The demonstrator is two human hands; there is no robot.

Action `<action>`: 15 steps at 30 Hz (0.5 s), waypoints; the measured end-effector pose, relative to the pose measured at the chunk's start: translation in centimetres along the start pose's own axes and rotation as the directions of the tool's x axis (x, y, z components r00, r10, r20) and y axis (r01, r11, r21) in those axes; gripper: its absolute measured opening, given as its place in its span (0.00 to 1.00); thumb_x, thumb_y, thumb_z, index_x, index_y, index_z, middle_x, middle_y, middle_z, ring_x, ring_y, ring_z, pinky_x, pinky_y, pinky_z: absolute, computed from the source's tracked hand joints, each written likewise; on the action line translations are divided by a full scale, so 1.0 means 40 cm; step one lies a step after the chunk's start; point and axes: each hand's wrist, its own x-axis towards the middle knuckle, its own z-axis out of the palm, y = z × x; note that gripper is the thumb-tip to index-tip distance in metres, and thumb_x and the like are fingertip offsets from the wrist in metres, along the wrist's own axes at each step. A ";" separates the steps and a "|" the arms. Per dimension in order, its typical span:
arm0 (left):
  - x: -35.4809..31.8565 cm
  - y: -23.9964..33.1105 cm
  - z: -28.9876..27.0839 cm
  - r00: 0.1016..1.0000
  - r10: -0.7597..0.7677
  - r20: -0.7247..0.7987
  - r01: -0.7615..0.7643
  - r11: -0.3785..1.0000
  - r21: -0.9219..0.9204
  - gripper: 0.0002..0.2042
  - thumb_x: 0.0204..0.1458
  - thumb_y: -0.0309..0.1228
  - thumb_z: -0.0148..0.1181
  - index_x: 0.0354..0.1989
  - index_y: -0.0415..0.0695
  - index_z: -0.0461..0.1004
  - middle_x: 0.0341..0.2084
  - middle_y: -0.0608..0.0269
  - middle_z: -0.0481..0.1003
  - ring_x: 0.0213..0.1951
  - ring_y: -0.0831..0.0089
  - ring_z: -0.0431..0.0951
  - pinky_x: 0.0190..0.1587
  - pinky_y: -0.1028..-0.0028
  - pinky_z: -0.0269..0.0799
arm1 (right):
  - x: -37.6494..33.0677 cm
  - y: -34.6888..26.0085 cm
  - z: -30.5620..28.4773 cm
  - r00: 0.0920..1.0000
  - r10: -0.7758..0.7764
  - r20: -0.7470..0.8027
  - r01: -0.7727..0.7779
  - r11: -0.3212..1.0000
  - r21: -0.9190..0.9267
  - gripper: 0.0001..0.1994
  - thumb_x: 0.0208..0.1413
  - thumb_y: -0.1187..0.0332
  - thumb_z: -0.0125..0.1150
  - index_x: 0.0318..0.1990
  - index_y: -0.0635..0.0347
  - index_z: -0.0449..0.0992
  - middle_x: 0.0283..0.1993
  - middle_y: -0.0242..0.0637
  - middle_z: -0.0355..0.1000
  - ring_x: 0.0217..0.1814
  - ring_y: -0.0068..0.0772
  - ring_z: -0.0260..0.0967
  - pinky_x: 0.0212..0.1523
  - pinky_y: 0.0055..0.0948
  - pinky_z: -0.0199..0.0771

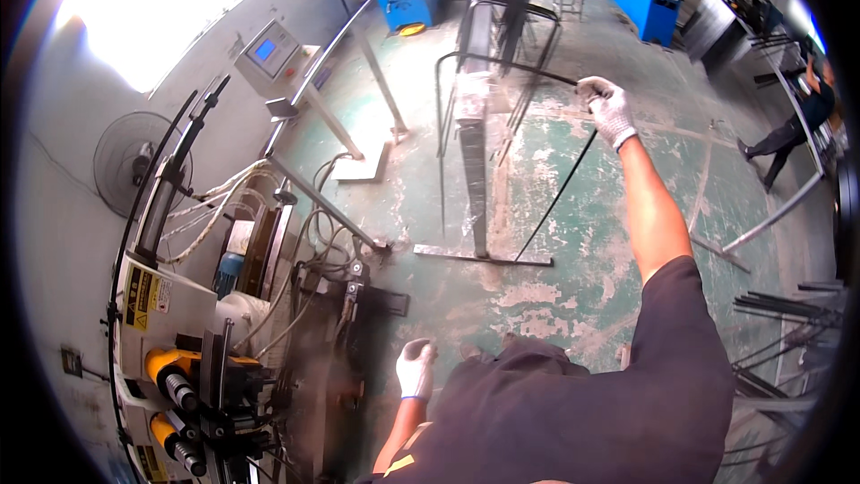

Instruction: The person measures and cuts long black metal rods, then feeds them through a bending machine to form curved pieces. They repeatedly handle bundles of rods, align them, and operate the machine to produce bent rods.

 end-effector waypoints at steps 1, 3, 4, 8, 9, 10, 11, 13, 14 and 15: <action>0.020 -0.028 -0.014 1.000 -0.013 -0.009 0.013 1.000 0.013 0.12 0.61 0.26 0.64 0.51 0.34 0.80 0.38 0.55 0.84 0.37 0.71 0.84 0.44 0.71 0.79 | 0.067 0.083 0.011 1.000 -0.001 -0.030 0.001 1.000 0.004 0.06 0.66 0.70 0.70 0.44 0.62 0.86 0.41 0.32 0.84 0.44 0.23 0.79 0.50 0.28 0.80; 0.052 -0.052 -0.020 0.999 -0.007 -0.038 0.012 0.988 0.152 0.13 0.61 0.30 0.65 0.49 0.35 0.81 0.37 0.54 0.84 0.36 0.72 0.84 0.43 0.71 0.80 | 0.160 0.168 0.072 0.987 -0.137 -0.088 0.097 0.928 -0.361 0.12 0.63 0.63 0.74 0.49 0.57 0.87 0.47 0.36 0.86 0.52 0.29 0.82 0.58 0.33 0.79; 0.031 -0.066 -0.032 0.995 -0.032 -0.097 0.052 0.975 0.217 0.14 0.61 0.32 0.66 0.48 0.35 0.82 0.36 0.54 0.84 0.36 0.72 0.84 0.42 0.71 0.80 | 0.207 0.209 0.085 0.984 -0.109 -0.142 0.030 0.882 -0.469 0.15 0.64 0.57 0.73 0.52 0.54 0.87 0.53 0.38 0.85 0.57 0.34 0.81 0.62 0.35 0.78; 0.086 -0.055 -0.025 0.963 0.161 -0.216 -0.052 0.898 0.436 0.16 0.59 0.36 0.64 0.49 0.38 0.83 0.40 0.49 0.85 0.44 0.61 0.86 0.51 0.64 0.80 | 0.504 0.510 -0.074 0.989 -0.058 -0.137 -0.073 0.612 -0.788 0.28 0.70 0.42 0.55 0.63 0.54 0.81 0.65 0.45 0.79 0.66 0.48 0.76 0.68 0.43 0.73; 0.109 -0.010 -0.014 0.959 0.117 -0.258 -0.017 0.933 0.360 0.15 0.59 0.36 0.64 0.49 0.39 0.83 0.42 0.50 0.85 0.46 0.60 0.86 0.53 0.63 0.79 | 0.579 0.590 -0.185 0.971 -0.144 -0.189 -0.123 0.375 -0.919 0.34 0.69 0.37 0.51 0.66 0.55 0.78 0.68 0.49 0.76 0.69 0.53 0.74 0.70 0.46 0.72; 0.107 0.009 -0.017 0.953 0.081 -0.291 -0.001 0.965 0.264 0.15 0.59 0.36 0.63 0.49 0.39 0.83 0.43 0.50 0.85 0.49 0.58 0.85 0.55 0.62 0.79 | 0.664 0.589 -0.258 0.943 -0.253 -0.215 -0.186 0.131 -0.974 0.39 0.69 0.31 0.47 0.69 0.56 0.76 0.71 0.52 0.73 0.71 0.57 0.72 0.72 0.50 0.71; 0.042 0.025 0.021 0.895 0.028 -0.446 0.084 0.970 0.228 0.16 0.59 0.37 0.63 0.50 0.41 0.83 0.44 0.49 0.85 0.49 0.56 0.85 0.55 0.62 0.79 | 0.649 0.645 -0.081 0.925 0.143 -0.352 -0.366 0.082 -0.927 0.39 0.71 0.33 0.41 0.73 0.54 0.71 0.74 0.53 0.69 0.75 0.56 0.67 0.74 0.52 0.69; -0.004 0.054 0.054 0.768 -0.008 -0.641 0.111 0.987 0.120 0.15 0.58 0.37 0.63 0.50 0.42 0.82 0.43 0.48 0.85 0.48 0.55 0.85 0.55 0.61 0.79 | 0.511 0.738 0.124 0.974 -0.146 -0.171 -0.083 0.476 -0.875 0.36 0.69 0.37 0.46 0.69 0.57 0.74 0.70 0.52 0.72 0.71 0.53 0.70 0.70 0.50 0.71; -0.011 0.060 0.081 0.733 -0.021 -0.680 0.099 0.992 0.075 0.15 0.58 0.36 0.63 0.49 0.42 0.82 0.43 0.48 0.85 0.48 0.55 0.85 0.54 0.61 0.79 | 0.394 0.798 0.154 0.981 -0.165 -0.102 0.009 0.560 -0.828 0.34 0.68 0.39 0.49 0.67 0.58 0.75 0.68 0.51 0.73 0.68 0.52 0.71 0.68 0.49 0.72; -0.050 0.046 0.097 0.727 -0.098 -0.680 0.140 0.990 0.007 0.14 0.59 0.35 0.62 0.49 0.41 0.82 0.44 0.49 0.85 0.49 0.57 0.85 0.55 0.62 0.79 | 0.264 0.824 0.223 0.991 -0.130 0.017 0.093 0.606 -0.790 0.33 0.67 0.41 0.51 0.65 0.59 0.76 0.66 0.51 0.75 0.66 0.50 0.73 0.67 0.48 0.74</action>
